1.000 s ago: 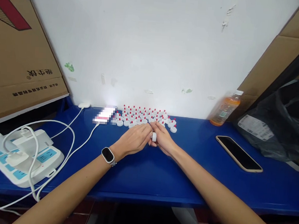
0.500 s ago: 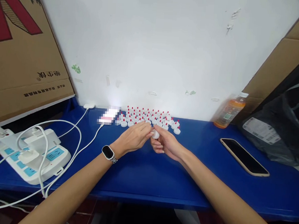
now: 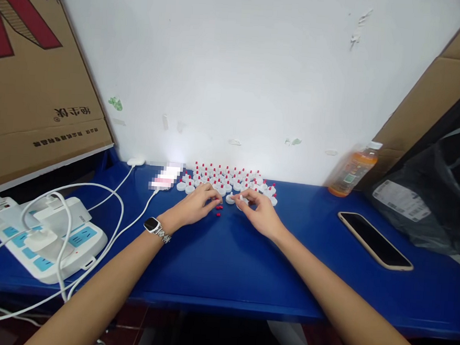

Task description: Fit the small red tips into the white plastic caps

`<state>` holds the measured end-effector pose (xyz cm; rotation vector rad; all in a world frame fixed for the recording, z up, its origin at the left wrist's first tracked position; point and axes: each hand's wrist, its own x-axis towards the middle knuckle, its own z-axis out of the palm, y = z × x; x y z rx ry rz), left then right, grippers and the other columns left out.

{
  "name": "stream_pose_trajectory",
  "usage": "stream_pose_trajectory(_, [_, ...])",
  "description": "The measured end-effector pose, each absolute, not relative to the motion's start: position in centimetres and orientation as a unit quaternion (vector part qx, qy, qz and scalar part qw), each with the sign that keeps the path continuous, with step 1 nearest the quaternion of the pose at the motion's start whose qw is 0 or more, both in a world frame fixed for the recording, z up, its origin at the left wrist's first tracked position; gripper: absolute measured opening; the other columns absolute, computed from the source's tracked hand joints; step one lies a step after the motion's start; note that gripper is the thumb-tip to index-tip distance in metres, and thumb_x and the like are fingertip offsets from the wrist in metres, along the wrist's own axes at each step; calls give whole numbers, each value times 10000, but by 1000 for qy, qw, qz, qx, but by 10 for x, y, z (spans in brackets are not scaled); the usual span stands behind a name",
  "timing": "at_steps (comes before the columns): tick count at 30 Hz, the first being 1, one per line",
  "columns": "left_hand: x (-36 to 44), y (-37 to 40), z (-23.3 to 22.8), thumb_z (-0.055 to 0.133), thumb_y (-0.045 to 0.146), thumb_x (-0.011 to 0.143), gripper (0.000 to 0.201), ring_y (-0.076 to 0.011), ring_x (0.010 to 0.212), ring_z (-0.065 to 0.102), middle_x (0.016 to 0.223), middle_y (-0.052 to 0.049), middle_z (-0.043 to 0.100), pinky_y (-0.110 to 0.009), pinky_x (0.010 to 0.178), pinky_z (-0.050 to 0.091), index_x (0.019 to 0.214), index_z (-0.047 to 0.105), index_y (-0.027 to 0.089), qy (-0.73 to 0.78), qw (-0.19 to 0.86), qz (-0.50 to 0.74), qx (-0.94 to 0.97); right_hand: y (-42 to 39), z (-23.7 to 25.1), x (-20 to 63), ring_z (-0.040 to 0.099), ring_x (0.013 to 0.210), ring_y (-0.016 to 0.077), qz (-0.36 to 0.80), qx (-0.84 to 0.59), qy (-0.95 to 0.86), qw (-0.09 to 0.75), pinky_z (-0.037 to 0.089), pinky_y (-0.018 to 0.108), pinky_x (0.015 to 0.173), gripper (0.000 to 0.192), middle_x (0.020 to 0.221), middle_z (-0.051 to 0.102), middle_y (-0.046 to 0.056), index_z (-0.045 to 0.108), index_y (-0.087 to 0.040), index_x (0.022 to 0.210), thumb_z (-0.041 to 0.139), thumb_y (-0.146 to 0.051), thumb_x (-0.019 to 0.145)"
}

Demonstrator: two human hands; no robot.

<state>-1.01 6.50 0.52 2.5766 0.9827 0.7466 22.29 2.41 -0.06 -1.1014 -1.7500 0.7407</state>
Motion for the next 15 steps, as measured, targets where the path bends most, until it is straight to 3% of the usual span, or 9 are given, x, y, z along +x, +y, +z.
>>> stream_pose_trajectory(3, [-11, 65, 2, 457, 427, 1001, 319, -222, 964, 537, 989, -71, 561, -379, 897, 451, 1078, 707, 245, 347, 149, 235, 896, 22, -1, 223, 584, 1051, 227, 196, -483, -729, 443, 460, 372, 896, 172, 1105, 640, 80, 728, -235, 920, 655, -384, 874])
stream_pose_trajectory(5, [-11, 65, 3, 472, 451, 990, 334, -214, 927, 548, 985, -67, 562, -367, 868, 461, 1122, 708, 255, 353, 158, 228, 894, 21, 1, 224, 567, 1001, 224, 153, -499, -737, 429, 454, 372, 895, 157, 1011, 602, 74, 765, -241, 924, 676, -350, 853])
stream_pose_trajectory(9, [-13, 63, 9, 458, 458, 985, 360, -187, 840, 568, 973, -61, 576, -337, 799, 478, 1134, 696, 232, 368, 184, 231, 881, 19, 6, 225, 562, 765, 175, 179, -492, -766, 373, 447, 320, 754, 168, 788, 593, 20, 769, -229, 947, 629, -280, 868])
stream_pose_trajectory(15, [-19, 59, 14, 707, 514, 804, 472, -178, 784, 604, 951, -45, 614, -295, 699, 497, 1167, 653, 217, 398, 231, 196, 866, 18, 3, 223, 585, 774, 179, 156, -478, -805, 315, 413, 333, 807, 123, 711, 678, -4, 723, -217, 882, 602, -202, 866])
